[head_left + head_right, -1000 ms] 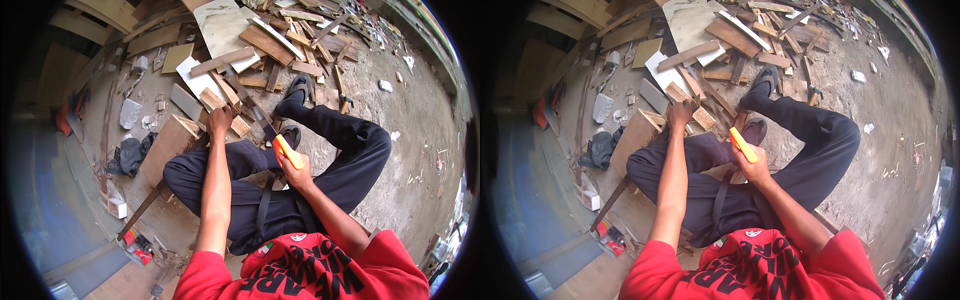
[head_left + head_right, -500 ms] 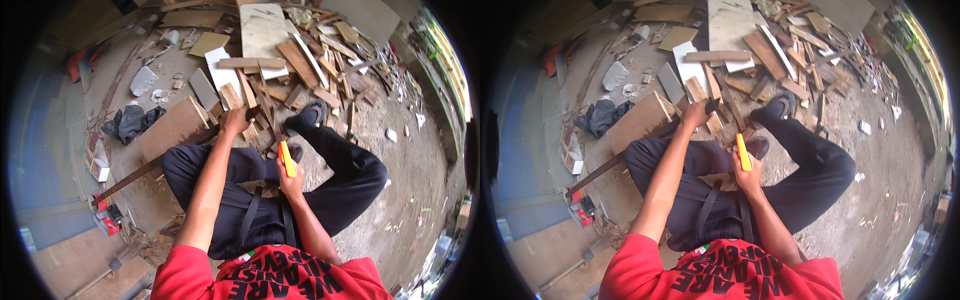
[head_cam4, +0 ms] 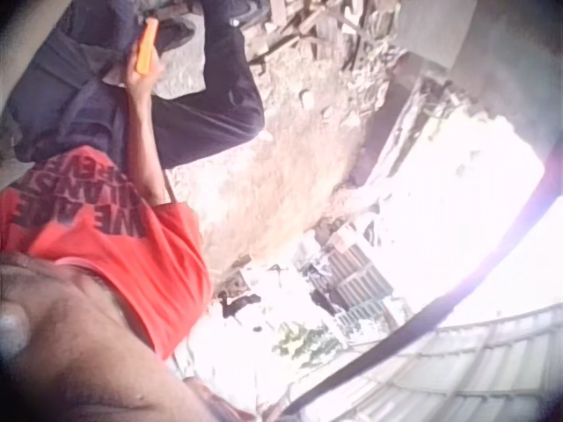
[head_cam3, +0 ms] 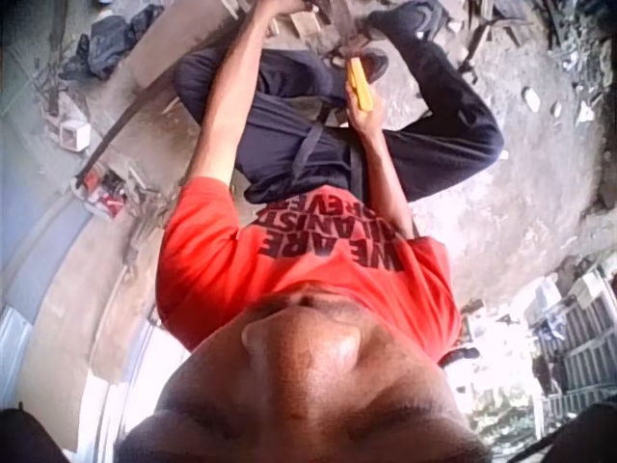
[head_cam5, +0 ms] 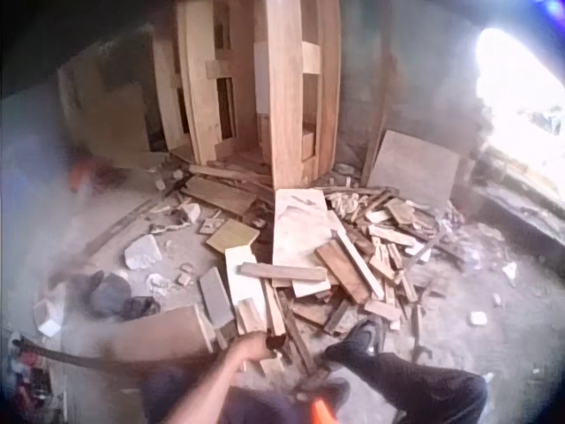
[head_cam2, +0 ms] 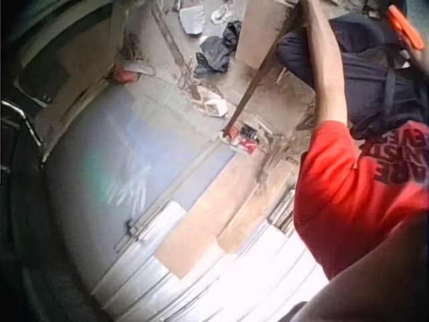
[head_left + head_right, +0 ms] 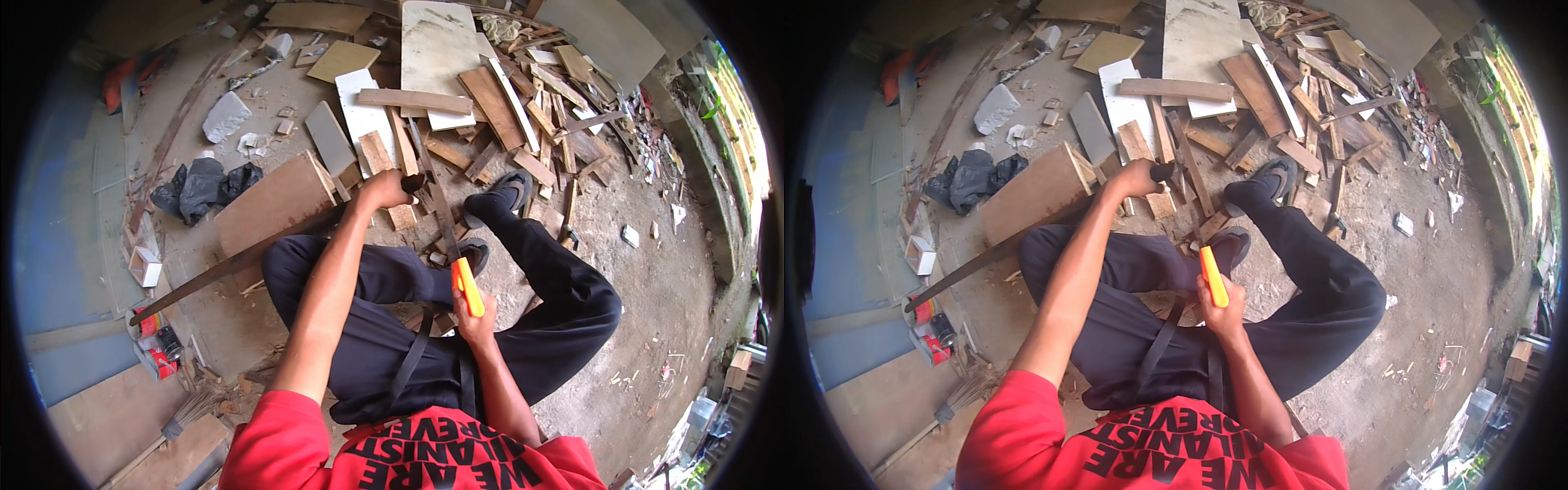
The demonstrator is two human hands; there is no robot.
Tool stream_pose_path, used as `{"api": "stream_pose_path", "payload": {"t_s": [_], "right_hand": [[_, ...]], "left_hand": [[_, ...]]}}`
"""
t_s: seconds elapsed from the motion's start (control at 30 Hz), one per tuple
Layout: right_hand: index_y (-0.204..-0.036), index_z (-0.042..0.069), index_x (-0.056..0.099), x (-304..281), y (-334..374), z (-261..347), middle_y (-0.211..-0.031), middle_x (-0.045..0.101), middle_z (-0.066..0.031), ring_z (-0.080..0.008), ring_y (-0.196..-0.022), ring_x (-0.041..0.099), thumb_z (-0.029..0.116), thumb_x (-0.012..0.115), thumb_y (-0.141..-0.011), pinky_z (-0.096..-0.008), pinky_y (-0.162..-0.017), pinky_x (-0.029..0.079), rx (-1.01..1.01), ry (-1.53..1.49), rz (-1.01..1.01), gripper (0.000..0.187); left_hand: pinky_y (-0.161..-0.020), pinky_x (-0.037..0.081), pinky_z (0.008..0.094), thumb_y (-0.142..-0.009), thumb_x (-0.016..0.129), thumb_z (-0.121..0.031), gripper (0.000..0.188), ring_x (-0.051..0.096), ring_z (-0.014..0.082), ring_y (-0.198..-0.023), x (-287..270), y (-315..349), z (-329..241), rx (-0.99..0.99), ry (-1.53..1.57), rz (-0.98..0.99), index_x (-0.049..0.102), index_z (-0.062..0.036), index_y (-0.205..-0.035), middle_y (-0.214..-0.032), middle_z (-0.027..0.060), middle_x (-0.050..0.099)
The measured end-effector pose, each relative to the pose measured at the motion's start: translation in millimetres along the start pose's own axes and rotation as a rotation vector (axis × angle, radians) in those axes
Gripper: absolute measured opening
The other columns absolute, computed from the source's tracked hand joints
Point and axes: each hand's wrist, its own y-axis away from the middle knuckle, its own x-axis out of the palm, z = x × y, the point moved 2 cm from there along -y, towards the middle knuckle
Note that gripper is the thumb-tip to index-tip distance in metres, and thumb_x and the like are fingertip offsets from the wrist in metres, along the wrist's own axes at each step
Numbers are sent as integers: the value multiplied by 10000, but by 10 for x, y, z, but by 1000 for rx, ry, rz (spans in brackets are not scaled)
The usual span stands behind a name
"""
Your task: The person sits cross-legged on the floor and uses a hand saw to cut a small piece of wood held between their legs. They repeatedly saw back and forth, adjusting the wood occasionally, while surrounded by scattered wood scraps and debris.
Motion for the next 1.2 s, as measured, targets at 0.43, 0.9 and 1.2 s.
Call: {"api": "stream_pose_path", "payload": {"t_s": [0.43,0.9,1.2], "right_hand": [[-857,-33,636,-73,9,227,-597,557,-74,-119,-515,535,92,656,-910,-299,-497,417,-72,24,43,137],[-732,-11,579,-83,54,209,-529,510,-71,-127,-455,491,87,672,-892,-311,-455,383,-35,-23,64,209],[-726,0,560,-61,-11,490,-528,471,-7,-52,-498,410,146,681,-927,-281,-450,340,65,-23,135,276]], "left_hand": [[-452,380,288,-782,766,-255,251,477,99,-466,-142,-182,120,-117,366,343,618,-81,-677,-560,5,553],[-605,509,344,-757,792,-383,419,643,190,-627,-218,-91,32,-128,129,213,729,-13,-943,-755,91,706],[-569,576,356,-842,621,-72,107,668,213,-613,109,92,86,20,-350,-465,699,0,-844,-770,137,718]]}}
